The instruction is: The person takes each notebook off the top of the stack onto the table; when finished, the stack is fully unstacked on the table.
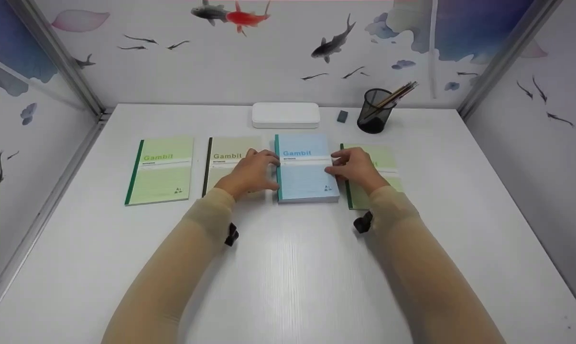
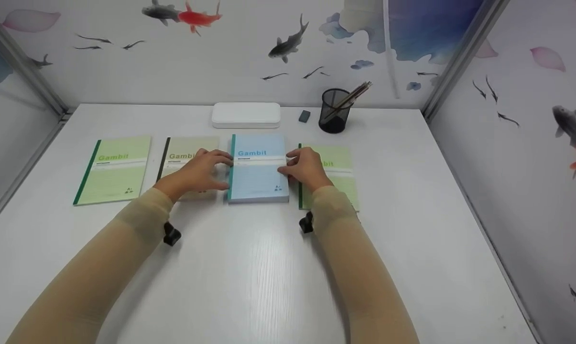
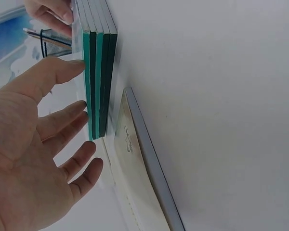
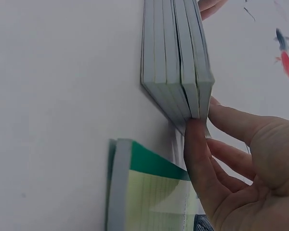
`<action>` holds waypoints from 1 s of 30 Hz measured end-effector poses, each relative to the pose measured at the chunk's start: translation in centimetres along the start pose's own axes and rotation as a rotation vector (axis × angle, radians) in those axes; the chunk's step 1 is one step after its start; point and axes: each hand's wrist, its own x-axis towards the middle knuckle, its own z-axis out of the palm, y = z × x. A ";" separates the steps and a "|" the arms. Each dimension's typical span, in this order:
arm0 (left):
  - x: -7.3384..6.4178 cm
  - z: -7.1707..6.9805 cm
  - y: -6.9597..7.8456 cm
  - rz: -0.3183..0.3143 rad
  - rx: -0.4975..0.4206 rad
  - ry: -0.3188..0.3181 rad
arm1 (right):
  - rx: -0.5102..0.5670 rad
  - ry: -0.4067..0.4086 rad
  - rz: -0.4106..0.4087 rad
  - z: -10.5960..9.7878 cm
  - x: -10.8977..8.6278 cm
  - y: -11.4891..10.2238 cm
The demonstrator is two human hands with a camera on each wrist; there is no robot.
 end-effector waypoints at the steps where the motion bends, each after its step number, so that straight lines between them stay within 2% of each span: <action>1: -0.1 0.1 0.0 0.002 0.003 -0.001 | 0.010 -0.002 0.006 0.0 0.0 0.1; 8: -0.1 0.2 -0.1 0.010 0.042 0.025 | 0.048 -0.010 0.035 -0.3 0.3 0.2; 14: -0.3 0.2 -0.3 -0.009 0.029 0.002 | 0.086 -0.036 0.074 -0.4 0.4 0.2; 18: -0.3 0.3 -0.6 0.002 0.027 -0.011 | 0.091 -0.021 0.090 -0.4 0.3 0.2; 30: -0.1 0.3 -1.0 0.009 0.031 -0.009 | 0.144 -0.040 0.038 -0.5 0.0 1.0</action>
